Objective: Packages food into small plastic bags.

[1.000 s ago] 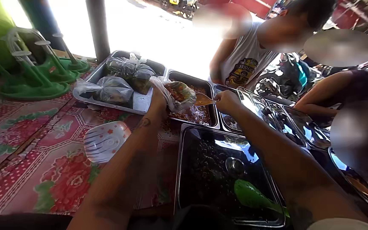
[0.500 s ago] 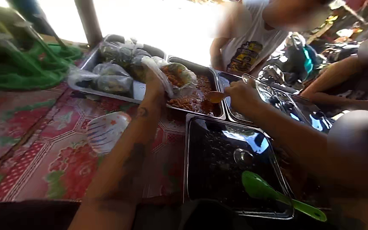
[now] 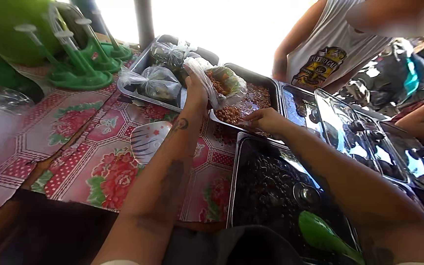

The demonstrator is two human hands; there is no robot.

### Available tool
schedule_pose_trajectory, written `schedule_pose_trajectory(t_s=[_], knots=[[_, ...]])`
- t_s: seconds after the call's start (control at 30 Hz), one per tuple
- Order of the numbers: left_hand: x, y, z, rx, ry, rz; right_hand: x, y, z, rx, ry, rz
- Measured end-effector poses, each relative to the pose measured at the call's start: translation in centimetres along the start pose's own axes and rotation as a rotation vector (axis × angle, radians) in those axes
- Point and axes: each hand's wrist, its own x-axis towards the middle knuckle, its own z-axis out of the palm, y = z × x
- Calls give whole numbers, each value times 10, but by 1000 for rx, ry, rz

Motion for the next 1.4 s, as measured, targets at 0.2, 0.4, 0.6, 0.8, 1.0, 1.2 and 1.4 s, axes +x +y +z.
schedule_pose_trajectory(t_s=[0.2, 0.4, 0.6, 0.8, 1.0, 1.2, 1.4], knots=[[9, 1, -5, -2, 32, 35, -10, 6, 5, 216, 17, 12], [-6, 7, 2, 73, 88, 78, -25, 8, -33, 255, 148, 6], [9, -24, 7, 150, 5, 173, -38, -2, -86, 307, 310, -28], [-26, -16, 25, 248, -78, -20, -68, -48, -73, -44, 423, -224], [-25, -21, 24, 250, -111, -4, -84, -53, -40, -651, 818, -687], [23, -45, 12, 81, -206, 134, -29, -43, -58, -517, 475, 20], [23, -26, 9, 4, -150, 22, 28, -10, -12, -548, 353, -168]])
